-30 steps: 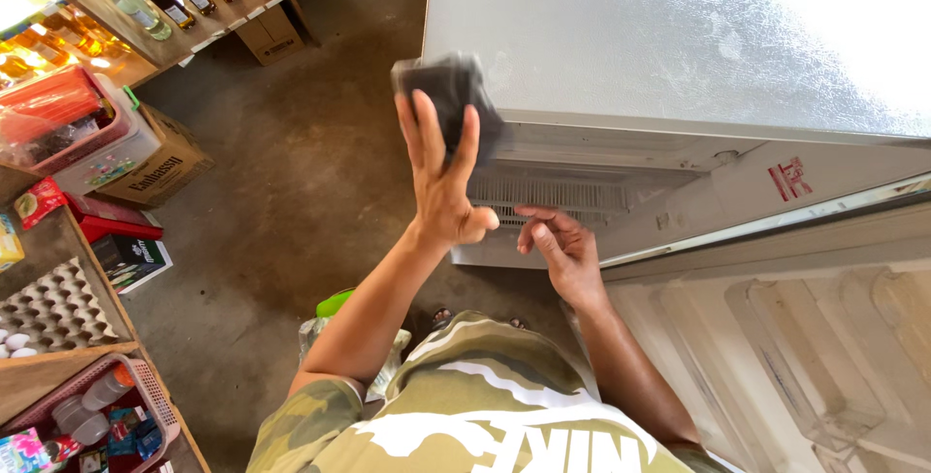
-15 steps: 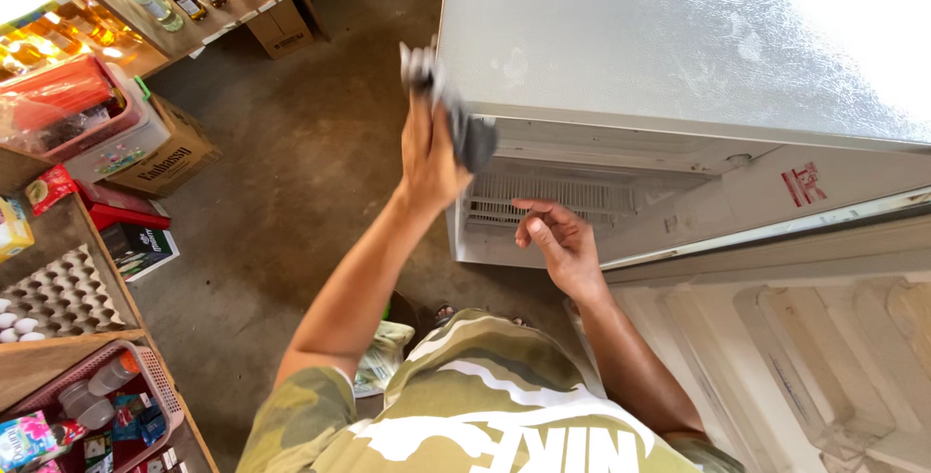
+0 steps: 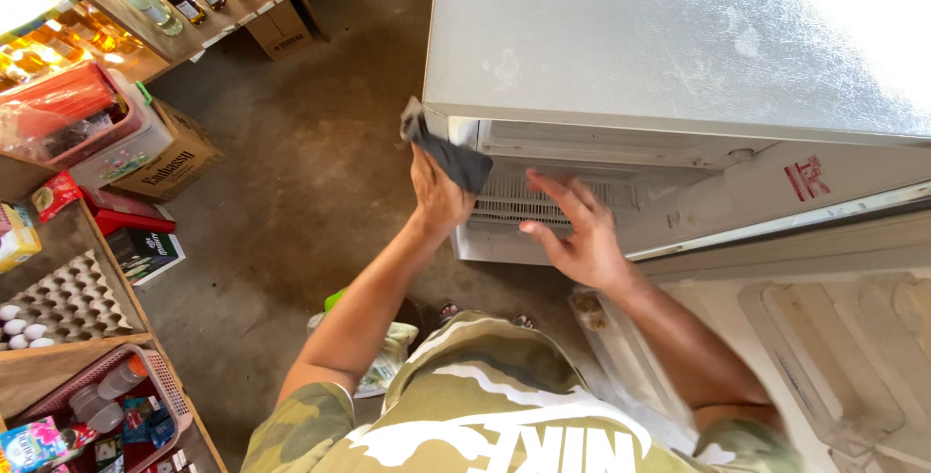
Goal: The person wipes the top and interior surfaces of an open chest freezer using a dark cloth. They remove a clear plastic drawer, wipe it, and place it back inside. The person continues wiping the interior walls and bottom of the freezer.
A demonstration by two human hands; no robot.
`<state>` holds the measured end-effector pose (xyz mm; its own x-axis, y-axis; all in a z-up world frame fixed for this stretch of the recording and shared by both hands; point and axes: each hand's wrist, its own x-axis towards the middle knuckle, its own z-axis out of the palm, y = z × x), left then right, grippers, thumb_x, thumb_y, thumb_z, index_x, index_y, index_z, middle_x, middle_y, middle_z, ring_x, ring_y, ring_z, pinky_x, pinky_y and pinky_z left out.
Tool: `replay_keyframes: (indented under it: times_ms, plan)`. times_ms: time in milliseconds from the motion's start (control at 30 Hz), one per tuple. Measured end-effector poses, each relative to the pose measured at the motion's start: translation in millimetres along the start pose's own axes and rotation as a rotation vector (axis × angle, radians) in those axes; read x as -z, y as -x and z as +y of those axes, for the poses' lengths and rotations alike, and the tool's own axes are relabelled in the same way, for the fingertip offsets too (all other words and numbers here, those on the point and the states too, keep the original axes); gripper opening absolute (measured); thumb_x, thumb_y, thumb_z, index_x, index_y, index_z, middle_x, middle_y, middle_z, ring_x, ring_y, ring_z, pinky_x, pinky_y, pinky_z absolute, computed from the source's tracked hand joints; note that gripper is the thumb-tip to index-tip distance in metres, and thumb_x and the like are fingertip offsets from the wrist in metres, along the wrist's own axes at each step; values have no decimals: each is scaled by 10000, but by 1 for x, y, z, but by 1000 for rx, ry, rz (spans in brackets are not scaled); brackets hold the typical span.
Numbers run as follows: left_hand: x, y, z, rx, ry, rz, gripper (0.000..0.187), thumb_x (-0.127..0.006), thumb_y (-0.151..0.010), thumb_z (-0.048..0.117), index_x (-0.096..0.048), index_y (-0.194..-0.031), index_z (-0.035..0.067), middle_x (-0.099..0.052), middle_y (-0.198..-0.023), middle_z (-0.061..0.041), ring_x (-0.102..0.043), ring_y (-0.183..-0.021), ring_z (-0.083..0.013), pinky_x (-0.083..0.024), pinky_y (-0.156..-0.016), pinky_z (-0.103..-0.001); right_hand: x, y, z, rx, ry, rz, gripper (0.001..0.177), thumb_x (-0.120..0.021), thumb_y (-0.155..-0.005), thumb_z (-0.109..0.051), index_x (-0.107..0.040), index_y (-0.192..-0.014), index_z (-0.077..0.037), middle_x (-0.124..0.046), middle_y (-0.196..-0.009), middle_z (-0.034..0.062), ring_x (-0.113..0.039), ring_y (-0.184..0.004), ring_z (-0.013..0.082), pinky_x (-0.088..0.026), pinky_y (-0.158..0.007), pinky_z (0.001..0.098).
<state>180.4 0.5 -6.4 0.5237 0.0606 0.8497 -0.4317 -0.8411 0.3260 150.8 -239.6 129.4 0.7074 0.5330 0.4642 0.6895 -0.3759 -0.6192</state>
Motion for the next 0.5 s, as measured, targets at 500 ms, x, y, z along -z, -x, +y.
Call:
replay_keyframes:
  times_ms: [500]
  plan:
    - [-80, -147, 199, -524, -292, -203, 656, -549, -1184, 383, -218, -1667, 88, -321, -1677, -200, -339, -1559, -362, -217, -1332, -493, 59, 27, 46, 149, 246, 926, 306, -589, -1050, -305, -647, -1104, -10, -578, -1017, 131, -538, -1003, 267, -435, -844, 394]
